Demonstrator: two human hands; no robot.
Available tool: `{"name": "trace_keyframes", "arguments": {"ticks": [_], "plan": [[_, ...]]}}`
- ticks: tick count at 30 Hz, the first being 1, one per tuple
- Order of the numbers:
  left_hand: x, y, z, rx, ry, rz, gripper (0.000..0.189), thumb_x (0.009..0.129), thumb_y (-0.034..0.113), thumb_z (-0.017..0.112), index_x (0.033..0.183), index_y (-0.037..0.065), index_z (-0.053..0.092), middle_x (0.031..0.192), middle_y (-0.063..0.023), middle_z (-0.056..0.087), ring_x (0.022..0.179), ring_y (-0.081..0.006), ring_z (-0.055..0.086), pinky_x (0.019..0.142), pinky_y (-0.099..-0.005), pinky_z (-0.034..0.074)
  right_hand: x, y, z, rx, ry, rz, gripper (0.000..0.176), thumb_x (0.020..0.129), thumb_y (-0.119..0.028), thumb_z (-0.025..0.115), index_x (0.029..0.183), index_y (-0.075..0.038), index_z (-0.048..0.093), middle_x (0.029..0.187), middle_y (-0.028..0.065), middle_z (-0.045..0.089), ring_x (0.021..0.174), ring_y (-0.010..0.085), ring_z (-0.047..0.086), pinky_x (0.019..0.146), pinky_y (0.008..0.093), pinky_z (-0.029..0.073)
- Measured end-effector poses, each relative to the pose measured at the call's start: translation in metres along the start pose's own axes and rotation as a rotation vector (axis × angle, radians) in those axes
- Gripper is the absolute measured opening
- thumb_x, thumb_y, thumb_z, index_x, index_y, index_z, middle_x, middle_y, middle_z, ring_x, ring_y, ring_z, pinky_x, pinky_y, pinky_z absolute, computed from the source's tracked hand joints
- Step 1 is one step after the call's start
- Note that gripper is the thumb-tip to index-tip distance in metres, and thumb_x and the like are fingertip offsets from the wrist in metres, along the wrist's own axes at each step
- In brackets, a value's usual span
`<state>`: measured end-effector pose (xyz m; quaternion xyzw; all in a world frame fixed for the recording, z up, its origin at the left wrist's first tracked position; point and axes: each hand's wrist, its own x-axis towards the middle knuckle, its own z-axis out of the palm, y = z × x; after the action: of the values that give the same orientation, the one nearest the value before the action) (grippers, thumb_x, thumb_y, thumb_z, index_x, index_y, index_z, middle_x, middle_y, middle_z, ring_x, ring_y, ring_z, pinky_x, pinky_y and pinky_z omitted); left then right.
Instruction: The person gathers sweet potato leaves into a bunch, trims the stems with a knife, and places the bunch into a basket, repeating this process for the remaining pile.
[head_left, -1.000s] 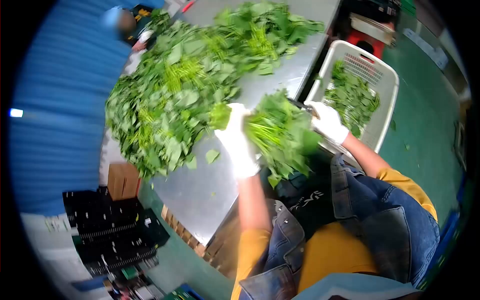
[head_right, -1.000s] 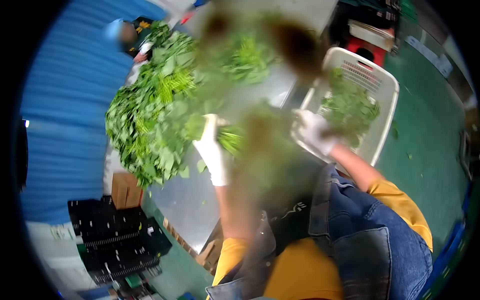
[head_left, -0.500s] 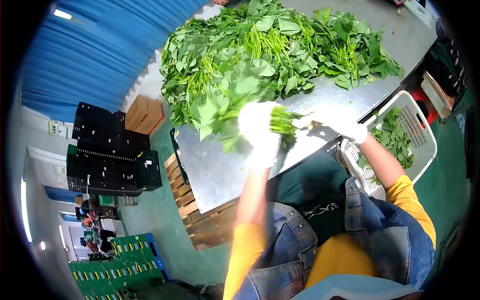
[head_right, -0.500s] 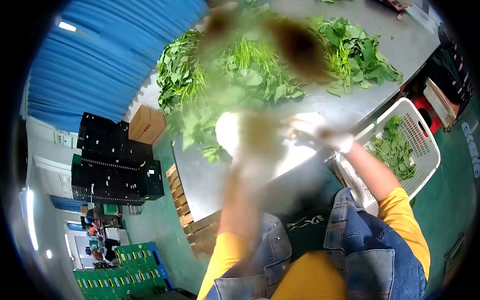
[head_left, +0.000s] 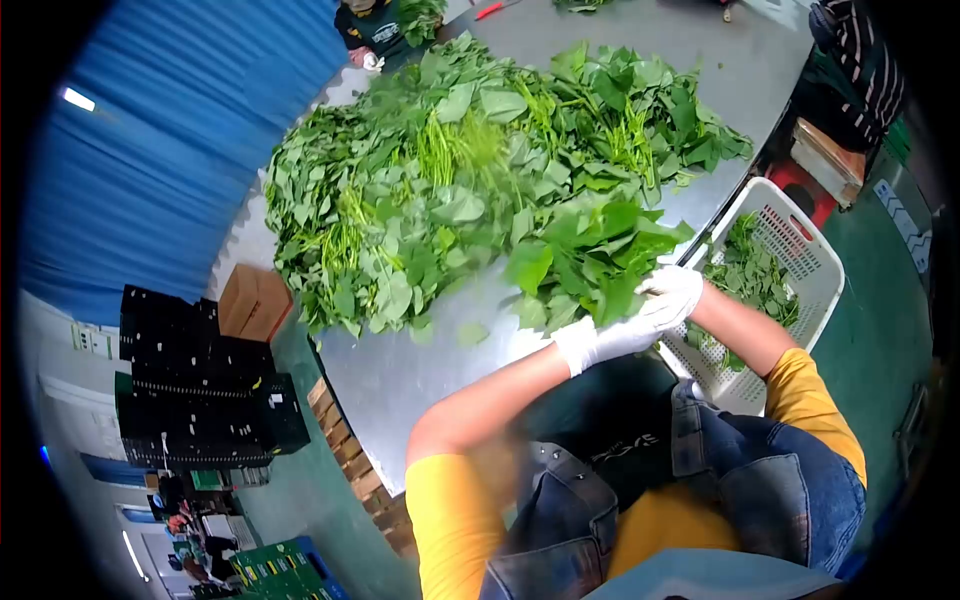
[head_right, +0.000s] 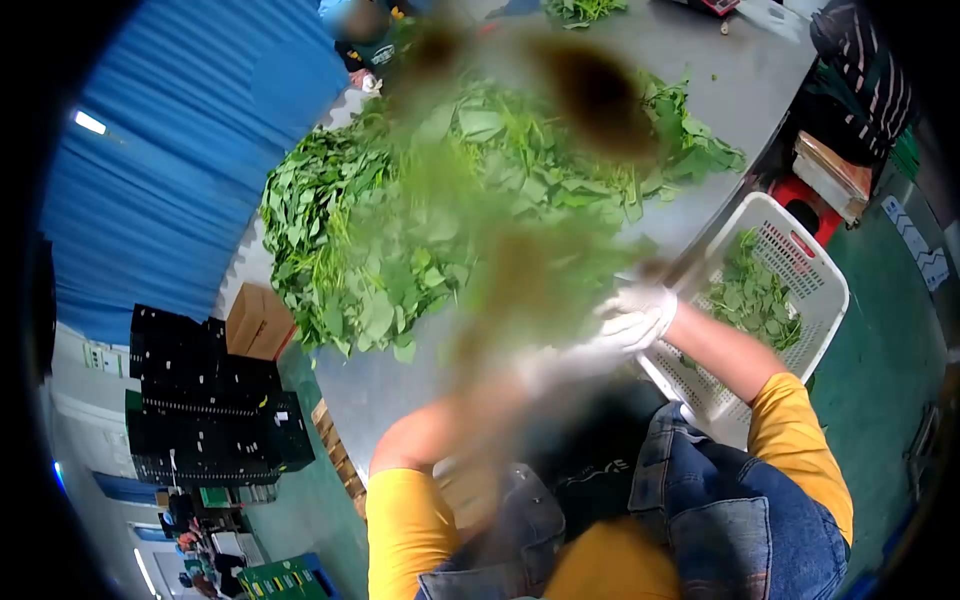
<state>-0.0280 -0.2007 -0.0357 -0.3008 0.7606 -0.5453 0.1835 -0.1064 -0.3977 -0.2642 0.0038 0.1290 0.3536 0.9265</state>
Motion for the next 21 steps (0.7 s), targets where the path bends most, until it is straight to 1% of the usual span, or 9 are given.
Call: {"name": "trace_keyframes", "arguments": {"ticks": [1, 3, 5, 6, 7, 9, 11, 15, 21], "plan": [[0.002, -0.004, 0.007, -0.021, -0.007, -0.111, 0.053, 0.085, 0.02, 0.043, 0.132, -0.005, 0.044, 0.139, -0.0156, 0.041, 0.131, -0.0254, 0.037, 0.112, -0.0351, 0.03, -0.007, 0.03, 0.108, 0.041, -0.477, 0.1, 0.02, 0.085, -0.004, 0.057, 0.104, 0.002, 0.061, 0.093, 0.0139, 0.067, 0.081, 0.0203, 0.065, 0.076, 0.0326, 0.054], [0.017, -0.007, 0.011, -0.058, -0.126, -0.085, 0.055, 0.084, 0.025, 0.051, 0.137, 0.01, 0.041, 0.142, -0.0065, 0.037, 0.129, -0.0178, 0.038, 0.107, -0.0324, 0.034, -0.019, 0.046, 0.163, -0.375, 0.446, -0.685, 0.015, 0.086, -0.004, 0.056, 0.098, 0.002, 0.063, 0.091, 0.0141, 0.067, 0.082, 0.0219, 0.065, 0.075, 0.0337, 0.053], [0.022, -0.019, 0.002, -0.29, -0.086, -0.286, 0.052, 0.087, 0.023, 0.049, 0.136, 0.01, 0.042, 0.14, -0.0058, 0.04, 0.13, -0.0182, 0.038, 0.104, -0.0316, 0.036, -0.041, 0.015, 0.116, -0.102, 0.006, -0.461, 0.032, 0.095, -0.021, 0.049, 0.12, 0.0, 0.048, 0.081, 0.0141, 0.061, 0.048, 0.0199, 0.056, 0.039, 0.0279, 0.046], [0.028, -0.009, 0.005, -0.417, -0.072, -0.383, 0.054, 0.087, 0.024, 0.048, 0.137, 0.008, 0.04, 0.141, -0.006, 0.039, 0.131, -0.0191, 0.037, 0.105, -0.0307, 0.033, -0.047, 0.03, 0.183, -0.745, 0.349, -1.039, 0.028, 0.089, -0.011, 0.058, 0.112, 0.003, 0.052, 0.091, 0.0159, 0.062, 0.068, 0.0251, 0.063, 0.058, 0.0314, 0.054], [0.033, 0.003, 0.006, -0.55, -0.056, -0.474, 0.056, 0.087, 0.025, 0.046, 0.138, 0.006, 0.037, 0.141, -0.0062, 0.038, 0.131, -0.0201, 0.037, 0.107, -0.0299, 0.031, -0.058, 0.012, 0.165, -0.722, 0.017, -1.045, 0.038, 0.088, -0.023, 0.059, 0.114, 0.005, 0.053, 0.093, 0.0129, 0.061, 0.082, 0.0264, 0.061, 0.082, 0.0401, 0.049], [0.033, 0.014, 0.006, -0.637, 0.003, -0.493, 0.052, 0.088, 0.025, 0.045, 0.137, 0.009, 0.038, 0.14, -0.0053, 0.04, 0.13, -0.0193, 0.038, 0.104, -0.0318, 0.031, -0.083, -0.015, 0.194, -0.602, 0.324, -1.15, 0.034, 0.087, -0.021, 0.059, 0.109, 0.003, 0.05, 0.092, 0.0091, 0.055, 0.081, 0.0234, 0.058, 0.081, 0.0403, 0.048], [0.042, 0.038, 0.024, -0.857, -0.175, -0.6, 0.052, 0.088, 0.026, 0.044, 0.137, 0.011, 0.038, 0.14, -0.0045, 0.039, 0.131, -0.0184, 0.037, 0.106, -0.037, 0.028, -0.108, -0.044, 0.215, -0.138, -0.261, -1.004, 0.026, 0.085, -0.017, 0.06, 0.1, 0.0, 0.05, 0.091, 0.0065, 0.053, 0.081, 0.0206, 0.057, 0.082, 0.0392, 0.048], [0.045, 0.079, 0.067, -1.123, -0.397, -0.73, 0.083, 0.076, 0.04, 0.066, 0.142, 0.003, 0.031, 0.145, -0.0178, 0.032, 0.134, -0.0352, 0.03, 0.107, -0.0417, 0.029, -0.163, -0.107, 0.233, -0.113, -0.198, -1.238, 0.026, 0.083, -0.014, 0.061, 0.104, -0.003, 0.051, 0.092, 0.006, 0.055, 0.083, 0.0207, 0.058, 0.076, 0.0378, 0.05], [0.047, 0.041, 0.067, -1.403, -0.419, -0.741, 0.081, 0.073, 0.04, 0.068, 0.138, 0.001, 0.038, 0.145, -0.019, 0.032, 0.135, -0.0363, 0.029, 0.107, -0.0453, 0.029, -0.241, -0.231, 0.29, -0.789, 0.938, -1.807, 0.022, 0.081, -0.022, 0.069, 0.087, -0.001, 0.066, 0.074, 0.0056, 0.064, 0.063, 0.0157, 0.061, 0.06, 0.0273, 0.049]]}}
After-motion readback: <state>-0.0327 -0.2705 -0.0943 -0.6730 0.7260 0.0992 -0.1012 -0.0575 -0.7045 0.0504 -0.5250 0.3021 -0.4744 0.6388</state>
